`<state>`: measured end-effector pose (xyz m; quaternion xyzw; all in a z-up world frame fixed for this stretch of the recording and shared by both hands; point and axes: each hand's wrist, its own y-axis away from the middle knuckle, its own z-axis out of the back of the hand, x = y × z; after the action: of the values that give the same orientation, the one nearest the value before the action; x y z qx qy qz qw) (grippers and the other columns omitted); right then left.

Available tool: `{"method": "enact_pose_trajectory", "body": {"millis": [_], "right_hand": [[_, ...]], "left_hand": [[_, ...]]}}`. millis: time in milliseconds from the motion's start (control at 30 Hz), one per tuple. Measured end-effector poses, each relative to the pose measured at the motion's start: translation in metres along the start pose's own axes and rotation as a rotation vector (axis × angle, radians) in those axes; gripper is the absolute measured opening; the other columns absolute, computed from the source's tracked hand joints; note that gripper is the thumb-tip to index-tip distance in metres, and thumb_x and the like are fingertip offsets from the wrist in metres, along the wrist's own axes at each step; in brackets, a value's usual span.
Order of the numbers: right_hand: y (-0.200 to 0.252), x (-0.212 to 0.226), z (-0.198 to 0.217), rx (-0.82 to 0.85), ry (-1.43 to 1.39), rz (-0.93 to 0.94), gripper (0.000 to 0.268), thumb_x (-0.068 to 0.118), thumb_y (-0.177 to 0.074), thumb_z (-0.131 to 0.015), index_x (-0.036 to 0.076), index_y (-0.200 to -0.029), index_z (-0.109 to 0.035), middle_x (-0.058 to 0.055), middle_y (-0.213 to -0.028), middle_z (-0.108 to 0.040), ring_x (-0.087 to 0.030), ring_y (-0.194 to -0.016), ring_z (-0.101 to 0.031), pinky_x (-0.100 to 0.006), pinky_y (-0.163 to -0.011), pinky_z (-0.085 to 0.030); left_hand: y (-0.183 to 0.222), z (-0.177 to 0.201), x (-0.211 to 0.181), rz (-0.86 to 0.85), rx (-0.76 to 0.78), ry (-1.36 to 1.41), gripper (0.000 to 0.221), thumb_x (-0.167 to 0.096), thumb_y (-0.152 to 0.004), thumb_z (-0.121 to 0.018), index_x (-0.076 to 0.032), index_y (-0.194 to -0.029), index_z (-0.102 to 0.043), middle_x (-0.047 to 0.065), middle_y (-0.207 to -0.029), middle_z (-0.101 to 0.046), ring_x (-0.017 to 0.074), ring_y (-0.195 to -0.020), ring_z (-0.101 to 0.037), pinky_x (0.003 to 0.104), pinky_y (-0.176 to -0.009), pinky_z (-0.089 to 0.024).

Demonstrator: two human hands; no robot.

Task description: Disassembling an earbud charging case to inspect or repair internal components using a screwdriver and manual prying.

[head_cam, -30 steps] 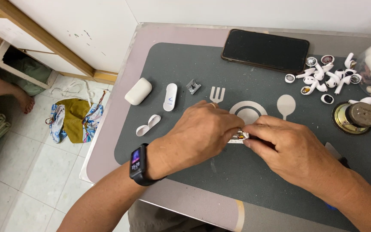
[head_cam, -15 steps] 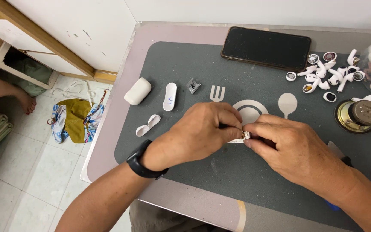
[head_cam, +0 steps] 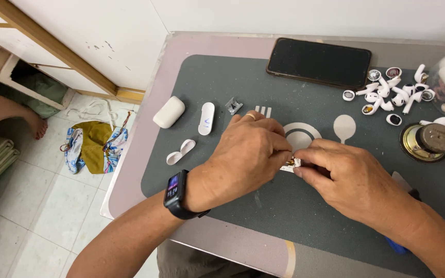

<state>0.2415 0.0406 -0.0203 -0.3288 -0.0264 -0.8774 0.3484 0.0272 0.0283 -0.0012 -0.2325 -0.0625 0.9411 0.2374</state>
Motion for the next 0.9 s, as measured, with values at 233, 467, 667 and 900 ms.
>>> {"method": "enact_pose_trajectory", "body": {"millis": [233, 467, 667, 900], "right_hand": [[0.002, 0.001, 0.001, -0.026, -0.018, 0.012, 0.015, 0.018, -0.085, -0.076, 0.014, -0.099, -0.074, 0.004, -0.09, -0.073, -0.016, -0.079, -0.071, -0.033, -0.075, -0.053], [0.002, -0.002, 0.0, 0.002, 0.023, -0.019, 0.008, 0.02, -0.087, -0.074, 0.017, -0.094, -0.07, 0.004, -0.082, -0.068, -0.017, -0.075, -0.066, -0.034, -0.07, -0.05], [0.004, -0.004, -0.004, -0.03, 0.025, -0.011, 0.019, 0.019, -0.085, -0.074, 0.015, -0.104, -0.074, 0.005, -0.097, -0.075, -0.019, -0.083, -0.072, -0.034, -0.077, -0.053], [0.004, 0.005, 0.0, -0.036, 0.008, -0.011, 0.018, 0.018, -0.086, -0.073, 0.014, -0.104, -0.074, 0.003, -0.088, -0.072, -0.018, -0.076, -0.069, -0.034, -0.073, -0.051]], "left_hand": [[0.005, 0.032, -0.006, -0.196, -0.233, 0.108, 0.008, -0.003, -0.094, -0.068, -0.006, -0.09, -0.073, 0.01, -0.098, -0.073, 0.0298, -0.086, -0.064, 0.042, -0.091, -0.046], [0.022, 0.005, -0.01, -0.406, -0.265, -0.204, 0.009, -0.012, -0.101, -0.066, -0.011, -0.098, -0.075, 0.009, -0.112, -0.063, 0.0419, -0.119, -0.059, 0.05, -0.086, -0.047], [0.031, 0.005, -0.028, -0.451, -0.309, -0.395, 0.026, 0.006, -0.099, -0.044, 0.009, -0.095, -0.069, 0.024, -0.11, -0.057, 0.0469, -0.127, -0.049, 0.063, -0.099, -0.049], [0.018, -0.005, -0.006, -0.243, -0.168, -0.321, 0.011, -0.011, -0.085, -0.066, -0.013, -0.077, -0.073, 0.002, -0.093, -0.069, 0.0421, -0.118, -0.063, 0.058, -0.091, -0.046]]}}
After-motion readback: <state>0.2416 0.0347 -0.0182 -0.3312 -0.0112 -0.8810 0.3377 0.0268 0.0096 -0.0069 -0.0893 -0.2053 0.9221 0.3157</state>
